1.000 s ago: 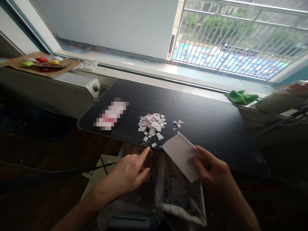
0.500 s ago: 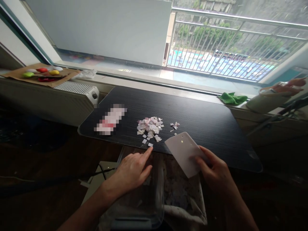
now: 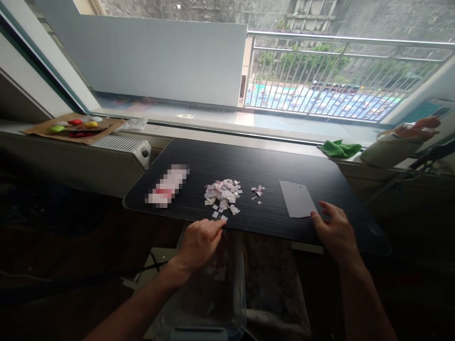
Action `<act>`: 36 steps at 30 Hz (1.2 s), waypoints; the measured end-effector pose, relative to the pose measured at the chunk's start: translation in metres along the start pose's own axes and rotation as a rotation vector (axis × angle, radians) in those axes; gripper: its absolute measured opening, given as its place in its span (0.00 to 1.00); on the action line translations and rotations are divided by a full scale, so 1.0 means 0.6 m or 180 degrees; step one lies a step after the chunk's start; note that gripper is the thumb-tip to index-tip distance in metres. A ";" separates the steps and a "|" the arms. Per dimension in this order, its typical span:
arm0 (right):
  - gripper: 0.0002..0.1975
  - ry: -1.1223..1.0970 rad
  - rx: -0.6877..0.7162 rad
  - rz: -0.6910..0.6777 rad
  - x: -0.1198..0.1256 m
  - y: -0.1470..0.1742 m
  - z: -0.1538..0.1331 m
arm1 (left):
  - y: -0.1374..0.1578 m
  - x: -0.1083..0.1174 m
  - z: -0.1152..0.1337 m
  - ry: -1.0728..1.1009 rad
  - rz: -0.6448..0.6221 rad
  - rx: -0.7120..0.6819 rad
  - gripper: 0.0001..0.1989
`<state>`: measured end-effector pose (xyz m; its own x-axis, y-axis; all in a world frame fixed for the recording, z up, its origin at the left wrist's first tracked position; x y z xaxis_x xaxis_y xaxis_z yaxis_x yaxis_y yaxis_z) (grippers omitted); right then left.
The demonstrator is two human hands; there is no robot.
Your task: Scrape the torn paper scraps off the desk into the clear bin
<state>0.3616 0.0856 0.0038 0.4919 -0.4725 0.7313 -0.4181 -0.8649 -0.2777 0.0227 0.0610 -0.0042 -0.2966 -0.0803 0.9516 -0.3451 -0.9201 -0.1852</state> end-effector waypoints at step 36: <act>0.32 -0.2317 -0.0458 -0.3454 -0.127 0.327 -0.110 | 0.123 0.001 -0.037 0.0212 0.0155 0.0477 0.23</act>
<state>0.1919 -0.0370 -0.0652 0.9046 0.4254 0.0252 0.3931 -0.8557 0.3365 -0.0227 0.0016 -0.0230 -0.3697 -0.1051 0.9232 -0.1937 -0.9630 -0.1872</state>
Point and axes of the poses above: each hand's wrist, its own y-axis away from the middle knuckle, its own x-axis out of the back of the hand, z = x × y, the point moved 4 cm from there along -y, towards the middle knuckle, and after that the axes turned 1 degree about -y, right-handed, at the moved point
